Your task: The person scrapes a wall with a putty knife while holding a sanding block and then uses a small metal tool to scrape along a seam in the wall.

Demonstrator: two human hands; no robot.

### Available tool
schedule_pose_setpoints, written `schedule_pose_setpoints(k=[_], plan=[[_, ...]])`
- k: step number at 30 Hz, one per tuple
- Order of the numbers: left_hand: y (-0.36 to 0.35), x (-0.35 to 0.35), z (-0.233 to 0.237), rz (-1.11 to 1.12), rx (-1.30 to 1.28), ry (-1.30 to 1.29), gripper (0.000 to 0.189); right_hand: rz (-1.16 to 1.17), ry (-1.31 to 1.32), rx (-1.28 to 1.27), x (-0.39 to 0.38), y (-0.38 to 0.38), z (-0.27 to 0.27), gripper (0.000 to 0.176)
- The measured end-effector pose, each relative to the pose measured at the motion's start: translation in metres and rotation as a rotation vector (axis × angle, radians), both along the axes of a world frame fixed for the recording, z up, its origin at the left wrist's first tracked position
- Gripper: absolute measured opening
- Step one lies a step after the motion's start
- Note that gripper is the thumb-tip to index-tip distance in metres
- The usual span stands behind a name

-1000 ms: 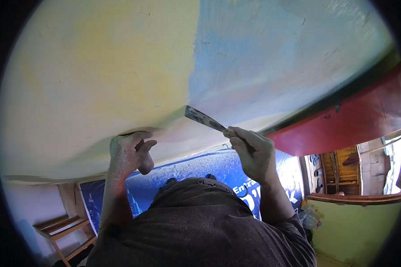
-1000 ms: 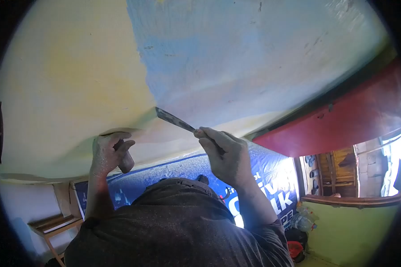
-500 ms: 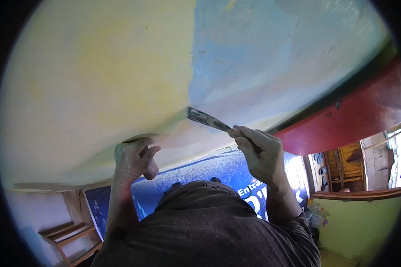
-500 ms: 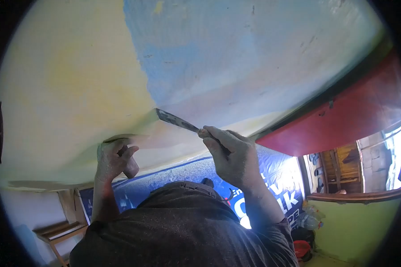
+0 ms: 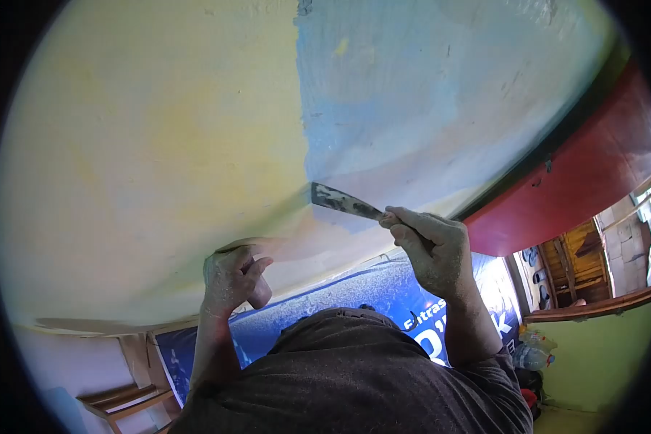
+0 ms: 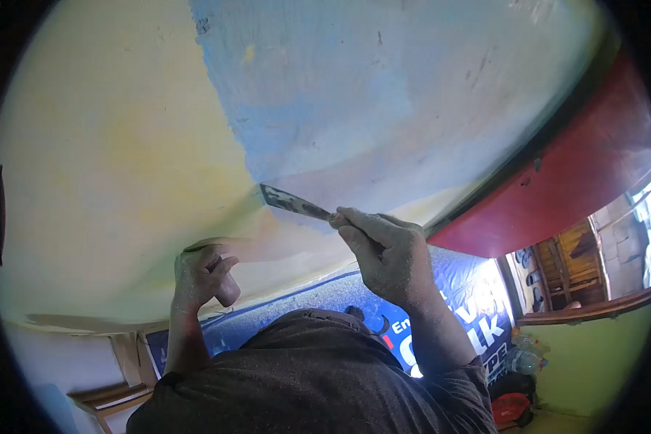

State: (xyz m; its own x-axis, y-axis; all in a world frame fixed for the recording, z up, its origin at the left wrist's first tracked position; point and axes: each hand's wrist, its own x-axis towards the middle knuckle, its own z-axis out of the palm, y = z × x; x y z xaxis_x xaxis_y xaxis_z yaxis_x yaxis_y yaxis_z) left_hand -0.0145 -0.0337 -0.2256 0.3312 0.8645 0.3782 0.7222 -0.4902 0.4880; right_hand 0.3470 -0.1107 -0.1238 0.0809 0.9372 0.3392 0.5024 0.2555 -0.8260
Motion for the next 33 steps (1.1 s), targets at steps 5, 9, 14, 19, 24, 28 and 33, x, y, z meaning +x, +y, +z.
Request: schedule_pose_setpoints(k=[5, 9, 14, 19, 24, 28, 33], plan=[[0.003, -0.003, 0.000, -0.028, 0.032, 0.017, 0.025, -0.082, 0.026, -0.007, 0.010, -0.002, 0.006, 0.027], [0.000, 0.002, 0.007, -0.021, -0.022, 0.006, 0.024, -0.009, 0.012, 0.069, 0.000, 0.000, 0.009, 0.028], [0.001, 0.002, 0.005, -0.014, -0.004, 0.003, 0.022, -0.007, -0.053, -0.013, 0.005, 0.000, 0.018, 0.029], [0.003, 0.000, 0.008, -0.060, 0.051, 0.022, 0.023, 0.046, -0.100, 0.115, 0.004, 0.003, 0.028, 0.028], [0.001, -0.004, -0.001, -0.021, -0.036, 0.060, 0.026, 0.026, -0.124, 0.063, -0.007, 0.001, 0.042, 0.029], [0.005, -0.004, -0.002, -0.066, 0.094, 0.029, 0.027, 0.005, 0.053, 0.132, 0.019, 0.008, 0.043, 0.029], [-0.002, 0.002, 0.008, -0.060, -0.019, -0.011, 0.027, 0.058, -0.035, 0.049, -0.007, 0.005, 0.065, 0.028]])
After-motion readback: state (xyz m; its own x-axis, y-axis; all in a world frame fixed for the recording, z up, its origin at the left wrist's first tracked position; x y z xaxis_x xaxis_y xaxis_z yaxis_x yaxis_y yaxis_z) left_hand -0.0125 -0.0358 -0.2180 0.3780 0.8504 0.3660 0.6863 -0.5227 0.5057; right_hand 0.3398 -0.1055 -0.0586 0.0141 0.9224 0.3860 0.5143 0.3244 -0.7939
